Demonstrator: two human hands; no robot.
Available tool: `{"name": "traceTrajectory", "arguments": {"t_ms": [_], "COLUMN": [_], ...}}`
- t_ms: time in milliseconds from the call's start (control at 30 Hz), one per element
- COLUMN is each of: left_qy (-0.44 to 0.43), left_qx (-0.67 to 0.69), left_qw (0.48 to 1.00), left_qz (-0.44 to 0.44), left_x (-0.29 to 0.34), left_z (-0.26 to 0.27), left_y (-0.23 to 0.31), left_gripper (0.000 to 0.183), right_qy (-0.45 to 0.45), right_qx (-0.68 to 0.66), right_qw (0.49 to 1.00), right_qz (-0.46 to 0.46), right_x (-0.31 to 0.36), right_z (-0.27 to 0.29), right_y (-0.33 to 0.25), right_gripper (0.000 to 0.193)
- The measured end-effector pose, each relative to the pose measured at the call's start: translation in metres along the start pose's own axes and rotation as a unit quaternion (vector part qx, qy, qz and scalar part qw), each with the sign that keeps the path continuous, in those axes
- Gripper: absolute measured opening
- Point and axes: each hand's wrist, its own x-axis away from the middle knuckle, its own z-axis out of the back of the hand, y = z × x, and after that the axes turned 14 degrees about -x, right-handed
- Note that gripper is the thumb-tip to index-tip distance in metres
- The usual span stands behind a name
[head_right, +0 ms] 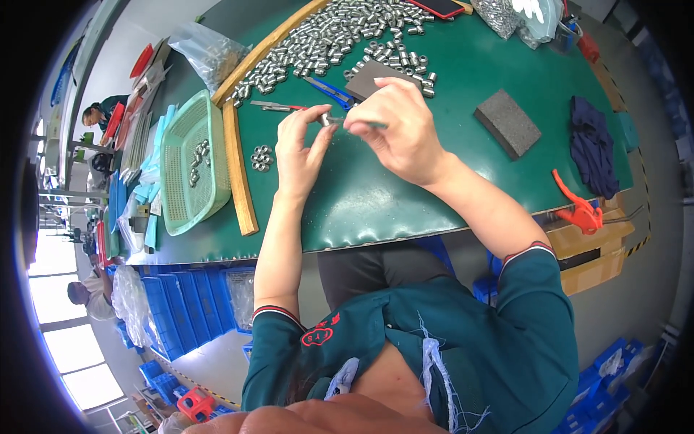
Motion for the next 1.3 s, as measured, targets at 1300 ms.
{"name": "traceTrajectory", "arguments": {"t_ms": [1300], "left_qy": [0.048], "left_qx": [-0.079], "left_qw": [0.995], "left_qz": [0.033], "left_x": [0.002], "left_z": [0.0], "left_y": [-0.009], "left_gripper": [0.032], "right_qy": [0.024], "right_qx": [0.027], "right_qw": [0.999], "right_qz": [0.039], "right_x": [-0.003], "right_z": [0.004], "right_y": [-0.009], "right_gripper": [0.008]}}
